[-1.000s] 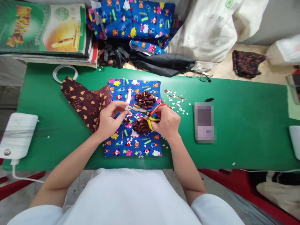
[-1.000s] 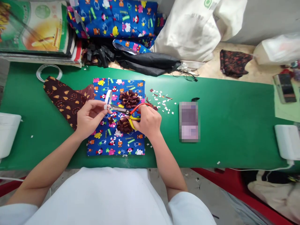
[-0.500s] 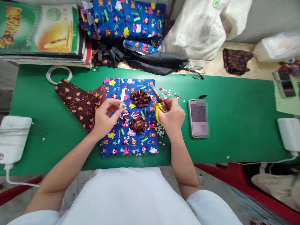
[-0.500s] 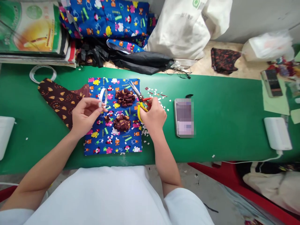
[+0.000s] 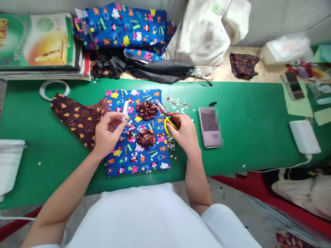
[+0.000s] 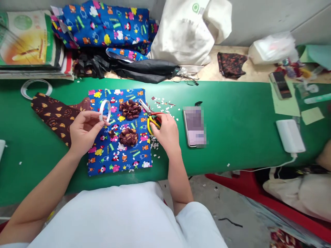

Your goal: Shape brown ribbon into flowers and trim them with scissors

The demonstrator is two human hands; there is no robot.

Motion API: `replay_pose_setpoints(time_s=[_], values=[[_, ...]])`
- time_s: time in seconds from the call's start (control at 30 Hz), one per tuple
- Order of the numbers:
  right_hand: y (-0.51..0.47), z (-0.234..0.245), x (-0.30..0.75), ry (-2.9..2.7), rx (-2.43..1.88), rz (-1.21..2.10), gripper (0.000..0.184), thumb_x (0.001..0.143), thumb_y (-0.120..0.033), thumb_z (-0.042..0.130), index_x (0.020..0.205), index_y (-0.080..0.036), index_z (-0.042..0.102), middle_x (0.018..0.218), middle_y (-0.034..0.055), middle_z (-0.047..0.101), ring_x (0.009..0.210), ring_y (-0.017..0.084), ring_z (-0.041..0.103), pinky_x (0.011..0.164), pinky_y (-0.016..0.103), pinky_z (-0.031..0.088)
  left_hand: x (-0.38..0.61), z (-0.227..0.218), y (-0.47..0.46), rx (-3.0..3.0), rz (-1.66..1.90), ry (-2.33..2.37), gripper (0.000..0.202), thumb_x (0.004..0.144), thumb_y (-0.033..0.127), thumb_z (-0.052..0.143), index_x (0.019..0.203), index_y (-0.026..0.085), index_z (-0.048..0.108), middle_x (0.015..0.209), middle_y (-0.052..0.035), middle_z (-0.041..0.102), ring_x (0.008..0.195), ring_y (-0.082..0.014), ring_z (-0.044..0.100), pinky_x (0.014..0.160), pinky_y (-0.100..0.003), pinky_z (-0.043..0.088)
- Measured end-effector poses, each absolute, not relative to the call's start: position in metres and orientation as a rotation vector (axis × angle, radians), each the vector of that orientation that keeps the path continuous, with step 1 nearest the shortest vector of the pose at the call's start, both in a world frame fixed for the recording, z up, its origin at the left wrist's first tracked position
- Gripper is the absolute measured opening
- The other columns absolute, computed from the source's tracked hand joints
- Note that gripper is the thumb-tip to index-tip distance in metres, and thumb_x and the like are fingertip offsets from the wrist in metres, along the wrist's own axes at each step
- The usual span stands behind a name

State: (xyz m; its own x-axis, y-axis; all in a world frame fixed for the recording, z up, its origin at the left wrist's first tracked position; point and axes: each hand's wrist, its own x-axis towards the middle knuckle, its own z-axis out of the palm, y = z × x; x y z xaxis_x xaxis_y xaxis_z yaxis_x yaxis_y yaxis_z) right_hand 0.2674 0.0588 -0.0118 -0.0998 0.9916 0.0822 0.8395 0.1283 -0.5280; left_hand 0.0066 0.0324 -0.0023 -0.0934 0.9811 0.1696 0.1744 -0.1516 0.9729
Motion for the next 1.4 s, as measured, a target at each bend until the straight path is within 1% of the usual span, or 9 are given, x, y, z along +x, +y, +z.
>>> replay_pose_setpoints(time_s=[0.13,0.23,0.47,0.67,0.8,0.9,1.1,1.23,1.4], values=[[0.042,-0.011,0.320,-1.660,-1.869,0.199,0.023,0.083,-0.039,0.057,0.091,-0.018,0.064,0.093,0.0091,0.066,0.091,0.024,0.060,0.085,0.039,0.046,0.006,-0.001,0.033,1.380,1.344,1.353,0.020,0.079,0.020,0.067,0.098,0.020,0.060,0.090,-0.0004,0.069,0.075,-0.0119,0.070,0.076,-0.026,0.058],[0.027,-0.025,0.376,-1.391,-2.094,-0.060,0.025,0.082,-0.038,0.056,0.091,-0.018,0.067,0.101,0.0120,0.064,0.104,0.029,0.057,0.098,0.049,0.037,0.006,-0.001,0.033,1.367,1.353,1.349,0.020,0.079,0.020,0.068,0.098,0.021,0.061,0.090,-0.0005,0.069,0.075,-0.0133,0.070,0.075,-0.027,0.059],[0.004,-0.060,0.436,-1.292,-2.109,0.280,0.028,0.076,-0.038,0.057,0.097,-0.023,0.069,0.121,0.0085,0.056,0.120,0.028,0.047,0.106,0.050,0.031,0.006,-0.002,0.032,1.368,1.339,1.359,0.019,0.080,0.019,0.067,0.097,0.024,0.063,0.091,-0.0002,0.070,0.075,-0.0138,0.070,0.073,-0.028,0.060],[0.011,-0.059,0.432,-1.152,-2.070,0.305,0.025,0.073,-0.036,0.055,0.086,-0.021,0.069,0.112,0.0081,0.060,0.116,0.029,0.049,0.104,0.052,0.030,0.004,-0.003,0.034,1.373,1.366,1.354,0.020,0.079,0.020,0.068,0.098,0.025,0.063,0.090,0.0007,0.070,0.075,-0.0145,0.070,0.074,-0.029,0.060],[0.028,-0.050,0.443,-0.923,-1.887,0.330,0.027,0.076,-0.042,0.048,0.075,-0.021,0.065,0.088,0.0081,0.064,0.094,0.028,0.059,0.086,0.047,0.042,0.004,-0.003,0.034,1.374,1.369,1.346,0.020,0.079,0.018,0.068,0.097,0.025,0.063,0.091,0.0005,0.070,0.074,-0.0138,0.070,0.074,-0.027,0.059],[0.046,-0.042,0.451,-0.950,-1.787,0.352,0.022,0.073,-0.046,0.055,0.069,-0.026,0.062,0.081,0.0089,0.065,0.080,0.028,0.060,0.073,0.044,0.041,0.003,-0.003,0.034,1.372,1.361,1.350,0.020,0.079,0.018,0.068,0.097,0.024,0.062,0.091,0.0000,0.070,0.075,-0.0141,0.070,0.073,-0.027,0.059],[0.061,-0.049,0.447,-1.050,-1.641,0.461,0.032,0.077,-0.055,0.045,0.061,-0.030,0.056,0.069,0.0074,0.064,0.058,0.023,0.054,0.059,0.043,0.039,0.002,-0.003,0.035,1.349,1.344,1.342,0.020,0.079,0.019,0.068,0.097,0.024,0.062,0.090,-0.0002,0.070,0.074,-0.0148,0.070,0.072,-0.028,0.060],[0.053,-0.058,0.443,-1.064,-1.726,0.413,0.041,0.083,-0.056,0.030,0.063,-0.027,0.051,0.072,0.0093,0.066,0.063,0.025,0.060,0.060,0.044,0.043,0.001,-0.003,0.036,1.322,1.345,1.329,0.019,0.079,0.020,0.068,0.097,0.025,0.062,0.090,-0.0001,0.071,0.075,-0.0153,0.071,0.074,-0.029,0.060],[0.060,-0.057,0.440,-1.250,-1.715,0.422,0.045,0.086,-0.051,0.023,0.075,-0.025,0.058,0.088,0.0115,0.070,0.094,0.029,0.066,0.081,0.049,0.047,0.000,-0.005,0.037,1.285,1.357,1.308,0.019,0.079,0.020,0.068,0.096,0.024,0.062,0.090,0.0000,0.071,0.074,-0.0149,0.071,0.073,-0.028,0.059]])
